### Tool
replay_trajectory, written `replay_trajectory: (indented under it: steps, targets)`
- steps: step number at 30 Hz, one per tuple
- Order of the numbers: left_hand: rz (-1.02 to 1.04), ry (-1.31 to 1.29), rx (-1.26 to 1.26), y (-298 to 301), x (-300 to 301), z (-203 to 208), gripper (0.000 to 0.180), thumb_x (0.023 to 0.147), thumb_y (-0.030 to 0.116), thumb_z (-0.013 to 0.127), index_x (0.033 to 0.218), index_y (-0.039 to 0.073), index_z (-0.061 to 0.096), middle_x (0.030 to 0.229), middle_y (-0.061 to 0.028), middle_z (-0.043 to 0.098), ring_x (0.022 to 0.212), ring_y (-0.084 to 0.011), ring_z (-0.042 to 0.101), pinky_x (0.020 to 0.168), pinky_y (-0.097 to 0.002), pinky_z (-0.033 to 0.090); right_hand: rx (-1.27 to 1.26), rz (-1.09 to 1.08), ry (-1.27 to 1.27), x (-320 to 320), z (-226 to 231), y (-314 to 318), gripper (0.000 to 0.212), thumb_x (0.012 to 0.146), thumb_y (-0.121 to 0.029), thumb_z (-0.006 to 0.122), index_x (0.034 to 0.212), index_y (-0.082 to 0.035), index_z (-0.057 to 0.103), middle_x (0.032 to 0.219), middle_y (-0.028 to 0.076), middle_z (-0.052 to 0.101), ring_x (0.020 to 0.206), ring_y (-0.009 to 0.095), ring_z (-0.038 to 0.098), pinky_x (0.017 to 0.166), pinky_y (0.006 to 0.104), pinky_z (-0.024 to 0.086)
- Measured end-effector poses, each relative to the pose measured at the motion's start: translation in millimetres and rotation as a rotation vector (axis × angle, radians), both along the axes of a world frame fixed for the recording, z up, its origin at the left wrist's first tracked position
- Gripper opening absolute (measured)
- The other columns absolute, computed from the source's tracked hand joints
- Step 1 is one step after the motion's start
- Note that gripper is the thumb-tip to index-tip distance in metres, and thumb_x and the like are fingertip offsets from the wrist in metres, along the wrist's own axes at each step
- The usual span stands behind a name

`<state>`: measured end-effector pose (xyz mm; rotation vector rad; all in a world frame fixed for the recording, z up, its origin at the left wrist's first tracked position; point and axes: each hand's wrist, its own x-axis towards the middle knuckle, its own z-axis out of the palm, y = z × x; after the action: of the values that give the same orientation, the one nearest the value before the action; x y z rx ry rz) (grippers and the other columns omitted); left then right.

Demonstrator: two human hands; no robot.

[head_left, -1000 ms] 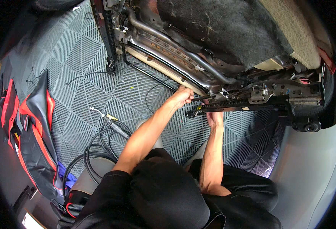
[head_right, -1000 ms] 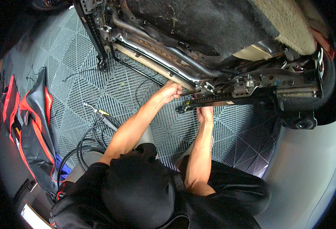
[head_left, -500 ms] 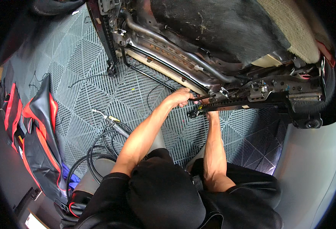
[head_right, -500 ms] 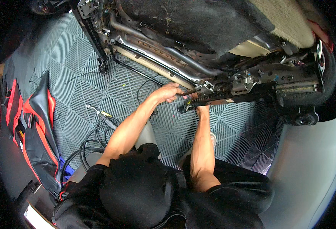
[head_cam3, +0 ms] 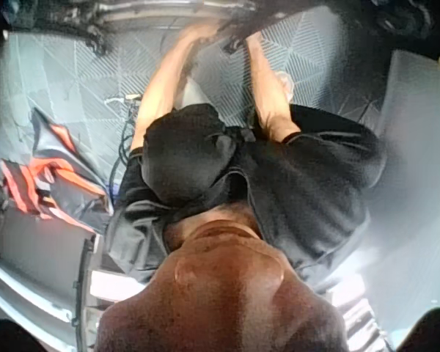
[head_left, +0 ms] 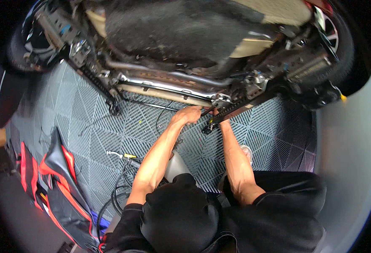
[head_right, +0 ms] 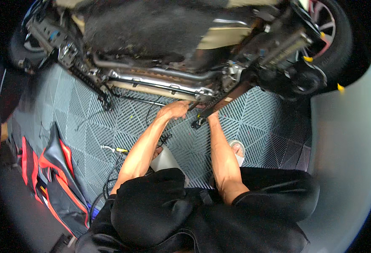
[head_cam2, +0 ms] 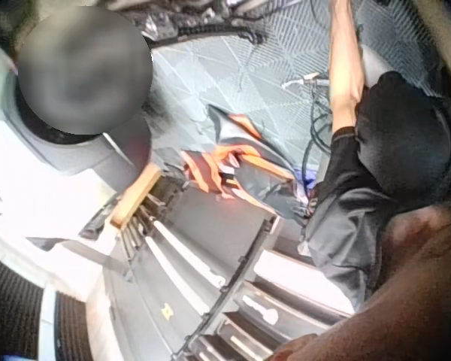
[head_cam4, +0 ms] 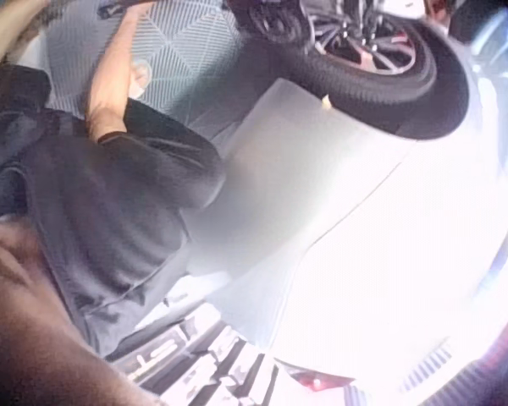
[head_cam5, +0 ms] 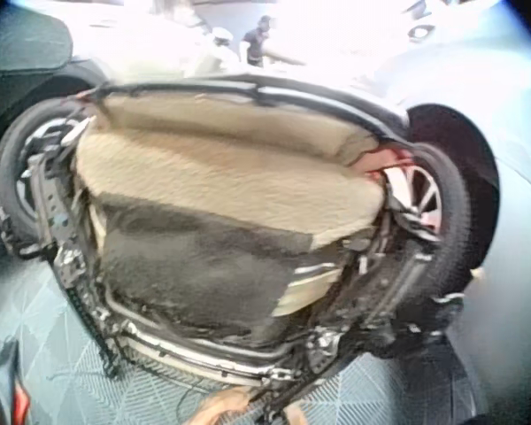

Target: The person removes a black and red leather seat cover from a car seat. They unclip fasteners, pull the cover off the seat cushion and backrest, and set the cover aside, leaving the seat frame exposed.

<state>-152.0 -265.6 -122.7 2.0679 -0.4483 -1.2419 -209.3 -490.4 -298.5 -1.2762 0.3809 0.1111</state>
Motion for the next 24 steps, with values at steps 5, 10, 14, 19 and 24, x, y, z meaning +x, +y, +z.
replay_trajectory:
  steps: [5,10,14,19,24]
  targets:
    - [-0.056,0.155,0.256,19.3,23.1,11.1,0.045,0.101,0.026,0.039,0.143,0.012,0.048,0.082,-0.0085,0.071,0.052,-0.0130,0.056,0.045,-0.0321,0.047,0.474,-0.338,0.012,8.5,48.9,53.3,0.031,0.105,-0.026,0.048,0.113,-0.001,0.065,0.096,0.012,0.071,0.084,0.026,0.071,0.068,0.0391,0.060]
    - [-0.217,0.097,0.183,-14.5,23.6,20.9,0.041,0.104,0.032,0.036,0.138,0.012,0.048,0.085,-0.0089,0.070,0.050,-0.0139,0.057,0.041,-0.0322,0.043,-0.093,-0.456,-0.010,7.8,45.2,26.6,0.043,0.090,0.011,0.055,0.132,0.003,0.063,0.099,0.006,0.074,0.082,0.010,0.066,0.069,0.0255,0.053]
    - [-0.133,0.199,0.223,3.3,25.6,22.1,0.052,0.102,0.010,0.032,0.152,0.008,0.042,0.101,-0.0137,0.075,0.048,-0.0128,0.057,0.042,-0.0307,0.048,-0.141,-0.176,-0.021,10.0,95.1,50.4,0.060,0.083,0.019,0.057,0.139,0.000,0.056,0.111,0.010,0.074,0.085,0.011,0.068,0.073,0.0255,0.055]
    - [-0.311,0.257,0.233,-12.8,37.6,17.4,0.050,0.102,0.020,0.033,0.149,0.006,0.043,0.105,-0.0135,0.075,0.047,-0.0142,0.055,0.042,-0.0289,0.046,-0.084,-0.296,-0.013,12.3,113.7,38.9,0.052,0.082,0.016,0.064,0.131,-0.001,0.055,0.094,0.009,0.072,0.079,0.014,0.068,0.068,0.0291,0.055]
    - [-0.305,0.279,0.253,-0.7,41.6,12.4,0.036,0.094,0.007,0.041,0.123,-0.002,0.059,0.098,-0.0122,0.073,0.048,-0.0161,0.057,0.042,-0.0321,0.043,-0.200,-0.262,0.009,17.7,85.6,53.0,0.036,0.083,0.008,0.066,0.117,-0.002,0.057,0.077,0.010,0.069,0.071,0.015,0.065,0.063,0.0333,0.051]
